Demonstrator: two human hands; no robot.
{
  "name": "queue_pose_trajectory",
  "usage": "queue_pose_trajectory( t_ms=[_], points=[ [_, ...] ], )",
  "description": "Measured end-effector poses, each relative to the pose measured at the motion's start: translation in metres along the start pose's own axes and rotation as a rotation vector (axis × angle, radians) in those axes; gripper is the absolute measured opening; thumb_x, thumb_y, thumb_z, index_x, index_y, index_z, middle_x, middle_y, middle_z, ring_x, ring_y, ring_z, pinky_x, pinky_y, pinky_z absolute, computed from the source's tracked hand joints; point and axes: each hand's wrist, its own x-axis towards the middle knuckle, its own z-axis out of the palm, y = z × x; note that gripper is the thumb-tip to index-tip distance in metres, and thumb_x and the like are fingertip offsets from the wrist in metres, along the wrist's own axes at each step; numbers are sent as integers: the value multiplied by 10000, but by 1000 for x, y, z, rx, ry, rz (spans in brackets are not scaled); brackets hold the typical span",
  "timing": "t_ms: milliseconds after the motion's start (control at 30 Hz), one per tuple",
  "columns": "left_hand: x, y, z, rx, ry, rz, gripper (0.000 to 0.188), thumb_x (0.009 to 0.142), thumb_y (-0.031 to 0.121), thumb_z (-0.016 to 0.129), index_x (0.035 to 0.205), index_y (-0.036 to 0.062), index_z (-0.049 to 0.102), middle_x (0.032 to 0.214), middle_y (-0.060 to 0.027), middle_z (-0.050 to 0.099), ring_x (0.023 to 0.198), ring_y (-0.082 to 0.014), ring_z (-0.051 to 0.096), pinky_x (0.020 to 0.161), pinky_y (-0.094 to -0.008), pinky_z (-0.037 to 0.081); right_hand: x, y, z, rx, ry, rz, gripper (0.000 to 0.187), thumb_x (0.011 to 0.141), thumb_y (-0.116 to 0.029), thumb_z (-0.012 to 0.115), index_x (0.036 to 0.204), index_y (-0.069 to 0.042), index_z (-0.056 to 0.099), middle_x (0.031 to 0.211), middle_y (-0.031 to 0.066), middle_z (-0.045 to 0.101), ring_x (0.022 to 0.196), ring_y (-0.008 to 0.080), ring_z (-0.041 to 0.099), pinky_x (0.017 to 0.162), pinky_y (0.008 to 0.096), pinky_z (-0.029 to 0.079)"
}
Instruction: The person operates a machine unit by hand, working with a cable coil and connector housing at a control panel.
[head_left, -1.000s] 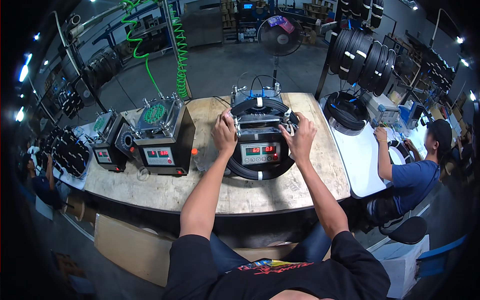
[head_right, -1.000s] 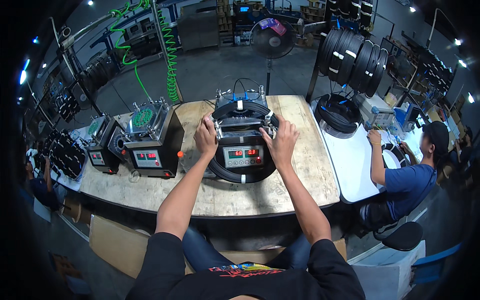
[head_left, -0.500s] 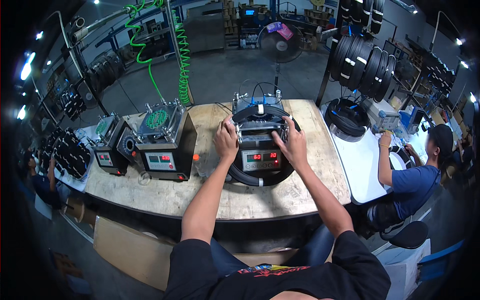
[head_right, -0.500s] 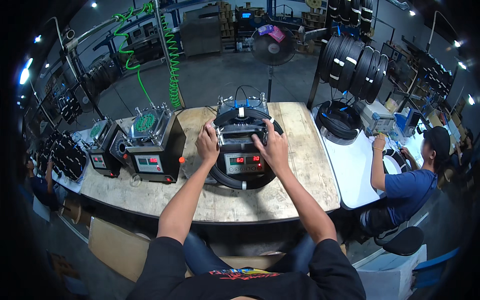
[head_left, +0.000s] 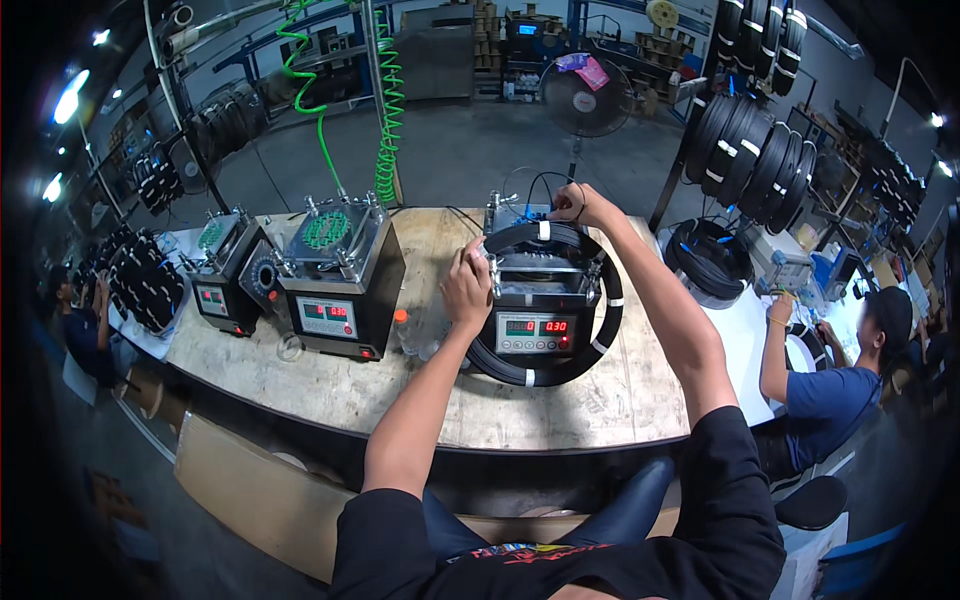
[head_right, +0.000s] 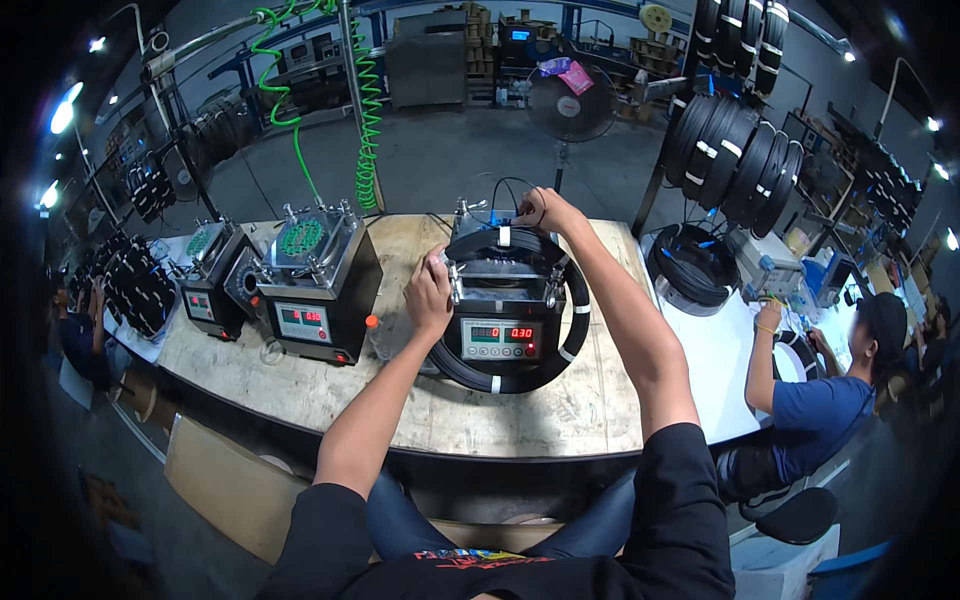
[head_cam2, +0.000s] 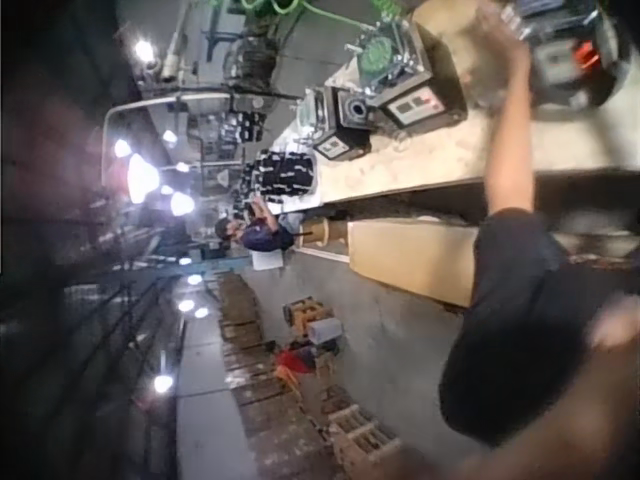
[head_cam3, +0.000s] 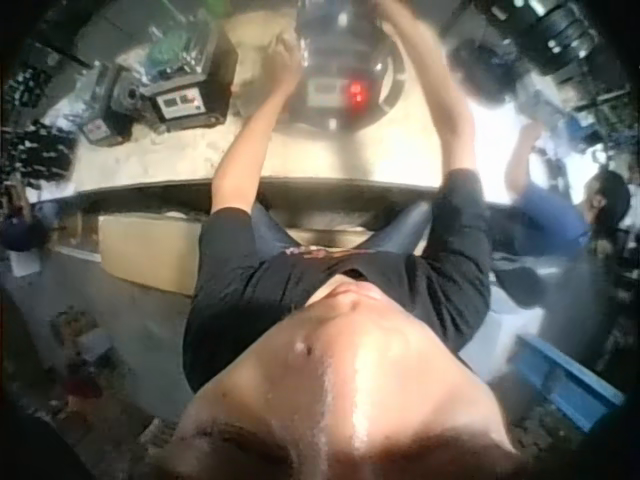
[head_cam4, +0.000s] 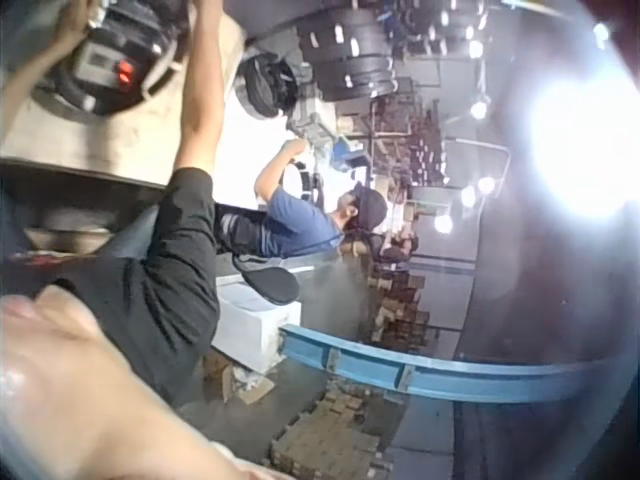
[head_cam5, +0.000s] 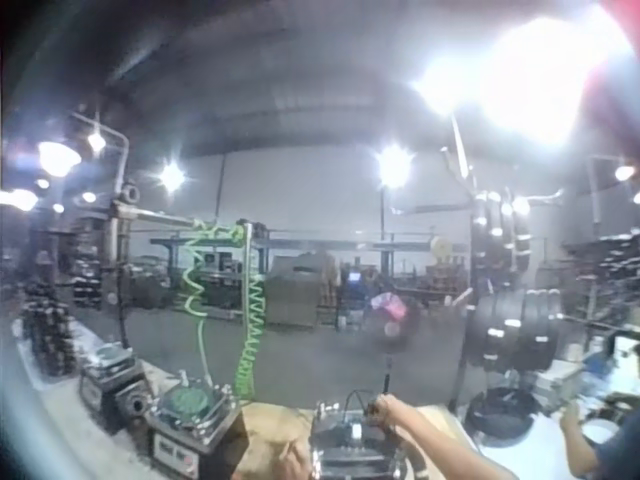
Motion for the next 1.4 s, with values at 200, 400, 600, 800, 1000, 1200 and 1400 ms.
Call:
queue_pose_trajectory(
  t_ms=[200, 400, 600, 800, 1000, 1200, 1400],
  points=[
    [0, -1, 1, 3, -8, -1, 440, 1064, 354, 327, 1286, 171, 661, 1152, -170, 689, 1001, -439, 661, 847, -547, 534, 9, -5, 1, -115, -92, -76, 300, 844, -235, 774, 920, 37, 674, 804, 223, 689, 744, 359, 676, 675, 436, 499],
    [3, 12, 0, 1, 5, -12, 476, 1086, 340, 300, 1241, 119, 692, 1142, -192, 710, 1018, -441, 660, 887, -504, 518, 6, -4, 0, -90, -55, -70, 263, 871, -205, 738, 936, 32, 645, 777, 209, 653, 710, 345, 616, 667, 432, 466],
    [0, 9, 0, -4, 29, 11, 479, 1085, 341, 304, 1233, 108, 694, 1139, -191, 710, 1010, -442, 660, 884, -501, 516, 5, -2, 8, -76, -33, -88, 231, 877, -173, 721, 946, 34, 647, 805, 230, 646, 713, 343, 611, 674, 423, 465],
    [1, 5, 2, -9, -5, 17, 459, 1080, 344, 307, 1272, 139, 670, 1156, -161, 695, 1016, -429, 660, 850, -534, 527, 9, 11, 5, -65, -65, -137, 246, 861, -192, 737, 936, 30, 662, 809, 231, 673, 725, 363, 640, 691, 419, 492],
    [-1, 2, -1, 16, 15, -1, 448, 1074, 343, 316, 1267, 160, 676, 1145, -168, 700, 1005, -436, 661, 846, -522, 531, 6, -2, 20, -192, -10, -119, 226, 876, -154, 718, 975, 20, 613, 808, 212, 695, 781, 336, 715, 676, 429, 522],
    [1, 7, -1, 14, 28, 4, 472, 1081, 342, 308, 1236, 120, 695, 1126, -200, 709, 998, -460, 655, 878, -519, 514, 19, 2, 11, 91, 41, -181, 221, 922, -103, 678, 1004, 21, 515, 773, 199, 678, 702, 301, 686, 637, 417, 507],
    [-2, 1, 0, 20, 27, -9, 473, 1076, 341, 315, 1233, 113, 699, 1112, -206, 714, 995, -454, 663, 865, -516, 519, -23, -7, 15, 216, 528, -30, 145, 922, -22, 699, 1005, 50, 605, 756, 158, 693, 670, 154, 636, 589, 353, 493]
  ],
)
